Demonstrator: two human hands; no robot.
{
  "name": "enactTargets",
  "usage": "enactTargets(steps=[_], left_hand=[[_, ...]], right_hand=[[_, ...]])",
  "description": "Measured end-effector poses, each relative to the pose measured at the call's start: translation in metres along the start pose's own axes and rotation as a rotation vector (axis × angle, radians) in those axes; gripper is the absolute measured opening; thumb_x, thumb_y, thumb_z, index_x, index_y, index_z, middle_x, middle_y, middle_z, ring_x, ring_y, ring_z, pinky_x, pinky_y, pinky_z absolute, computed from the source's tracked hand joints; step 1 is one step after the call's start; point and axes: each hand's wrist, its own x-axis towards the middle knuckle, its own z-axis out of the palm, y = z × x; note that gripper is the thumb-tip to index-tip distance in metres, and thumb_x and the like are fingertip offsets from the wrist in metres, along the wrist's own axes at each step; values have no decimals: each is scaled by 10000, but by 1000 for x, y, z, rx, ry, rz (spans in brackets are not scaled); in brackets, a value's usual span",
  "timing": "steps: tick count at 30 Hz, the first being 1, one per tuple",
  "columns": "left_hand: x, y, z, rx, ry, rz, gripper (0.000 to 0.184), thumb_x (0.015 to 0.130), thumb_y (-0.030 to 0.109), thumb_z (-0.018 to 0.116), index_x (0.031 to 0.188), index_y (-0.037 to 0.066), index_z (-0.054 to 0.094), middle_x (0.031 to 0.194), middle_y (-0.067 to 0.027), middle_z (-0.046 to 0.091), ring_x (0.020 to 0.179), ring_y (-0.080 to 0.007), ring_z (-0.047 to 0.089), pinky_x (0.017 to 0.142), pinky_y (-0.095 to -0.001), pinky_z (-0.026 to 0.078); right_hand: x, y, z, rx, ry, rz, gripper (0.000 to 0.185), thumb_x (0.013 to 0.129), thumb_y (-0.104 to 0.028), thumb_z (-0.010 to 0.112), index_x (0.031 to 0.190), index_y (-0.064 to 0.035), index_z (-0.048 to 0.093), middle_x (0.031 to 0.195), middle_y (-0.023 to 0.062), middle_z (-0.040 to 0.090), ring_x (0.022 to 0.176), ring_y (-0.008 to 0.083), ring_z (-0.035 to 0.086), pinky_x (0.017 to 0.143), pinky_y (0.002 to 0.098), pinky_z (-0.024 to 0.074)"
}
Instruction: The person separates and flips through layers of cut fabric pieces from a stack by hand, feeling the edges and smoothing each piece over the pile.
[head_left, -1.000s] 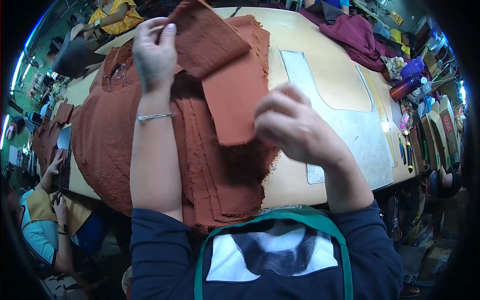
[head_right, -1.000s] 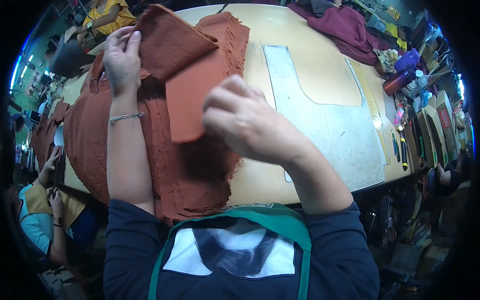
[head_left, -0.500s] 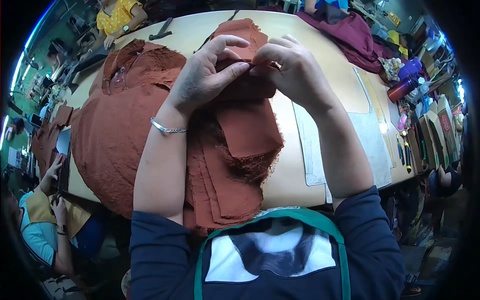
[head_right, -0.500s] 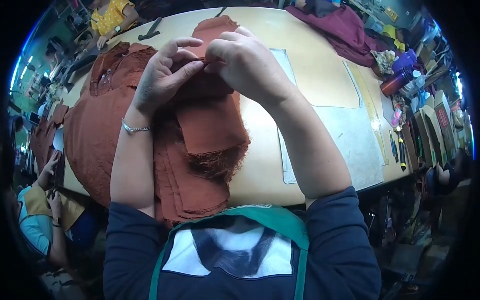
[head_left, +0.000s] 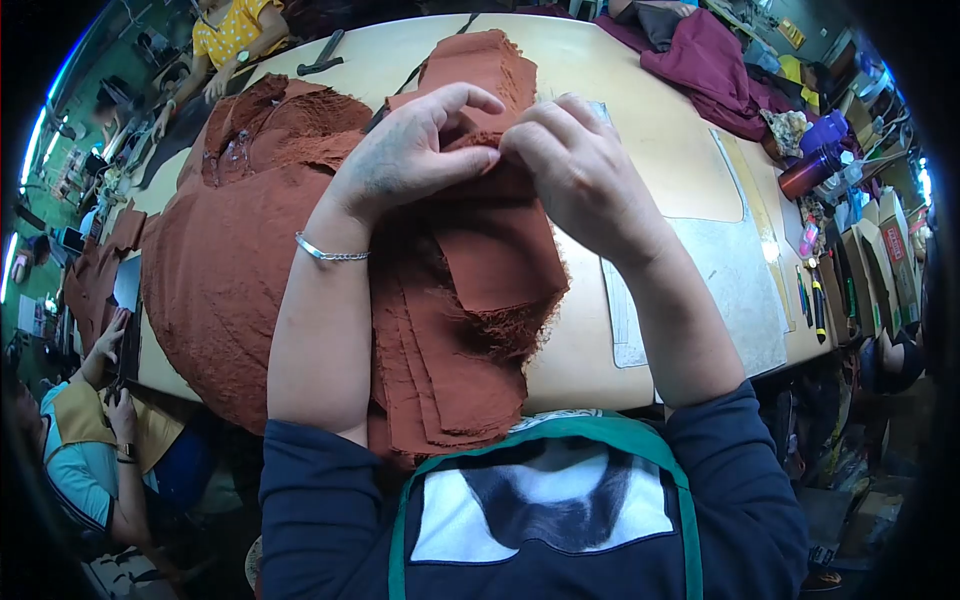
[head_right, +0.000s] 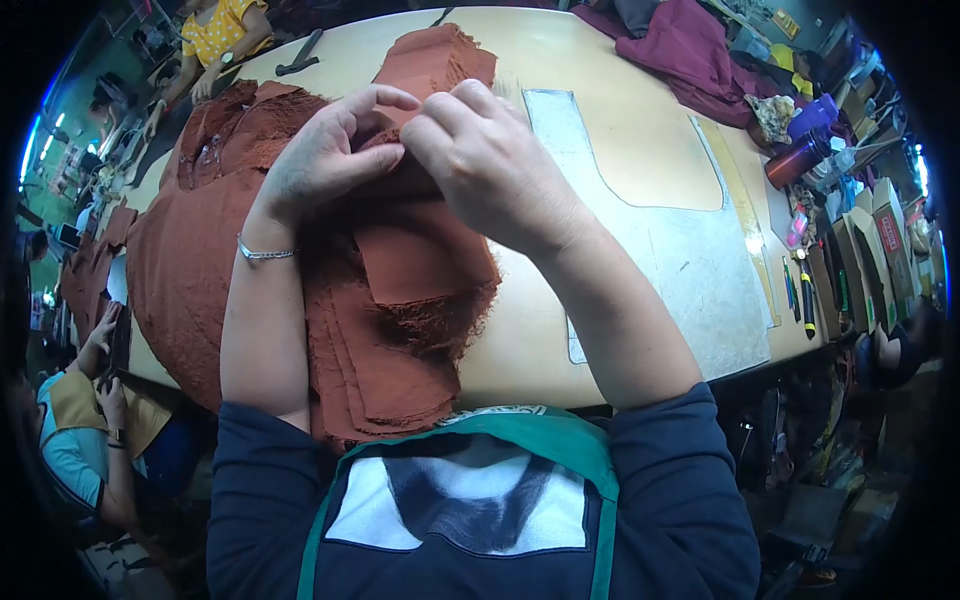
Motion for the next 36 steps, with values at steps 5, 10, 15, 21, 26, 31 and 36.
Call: enactTargets(steps=[5, 10, 15, 21, 26, 31, 36], left_hand=[[4, -7, -1, 76, 406, 202, 256, 760, 19, 608, 1005, 14, 533, 775, -38, 580, 710, -67, 535, 628, -202, 441], [6, -22, -51, -80, 1042, 326, 256, 790, 18, 619, 1016, 6, 497, 879, -77, 605, 791, -103, 578, 699, -217, 478], [7, -9, -18, 37, 569, 413, 359, 789, 47, 631, 1116, 34, 482, 878, -56, 633, 803, -72, 573, 729, -179, 449], [0, -3, 6, -207, 159, 203, 395, 782, 58, 640, 1141, 60, 475, 802, -32, 604, 756, -62, 552, 690, -197, 440], [-2, 0, 0, -186, 134, 142, 309, 839, 111, 581, 1126, 54, 480, 812, -33, 599, 767, -66, 551, 697, -194, 437], [3, -9, -5, -175, 131, 165, 293, 912, 165, 456, 1162, 12, 466, 858, -26, 575, 815, -49, 523, 759, -176, 415], [3, -4, 0, -290, 96, 52, 295, 892, 140, 486, 1156, 8, 465, 851, -15, 572, 817, -60, 526, 796, -195, 409]], right_hand=[[-11, -24, -6, 35, -106, 38, 152, 698, -107, 506, 841, -77, 545, 885, 43, 470, 887, 215, 451, 746, 333, 390], [-28, -47, -34, 337, -424, -30, 150, 692, -174, 592, 789, -69, 545, 898, 55, 488, 917, 242, 442, 807, 360, 393], [-8, -21, -37, 389, -131, 31, 276, 631, -255, 726, 776, -82, 567, 887, 75, 514, 865, 276, 484, 754, 373, 423], [20, 18, -7, 241, -1, 154, 234, 625, -128, 707, 814, -70, 582, 827, 83, 542, 855, 291, 507, 751, 375, 423], [20, 18, -1, 268, 0, 135, 159, 627, -37, 674, 763, -56, 595, 701, 66, 551, 747, 261, 540, 713, 348, 444], [15, 21, 6, 115, 74, 40, 138, 645, 0, 664, 762, -39, 604, 720, 69, 573, 717, 231, 561, 636, 317, 464], [13, 18, 7, 7, 83, -3, 123, 643, -9, 604, 755, -45, 572, 755, 60, 565, 748, 224, 553, 655, 321, 463]])
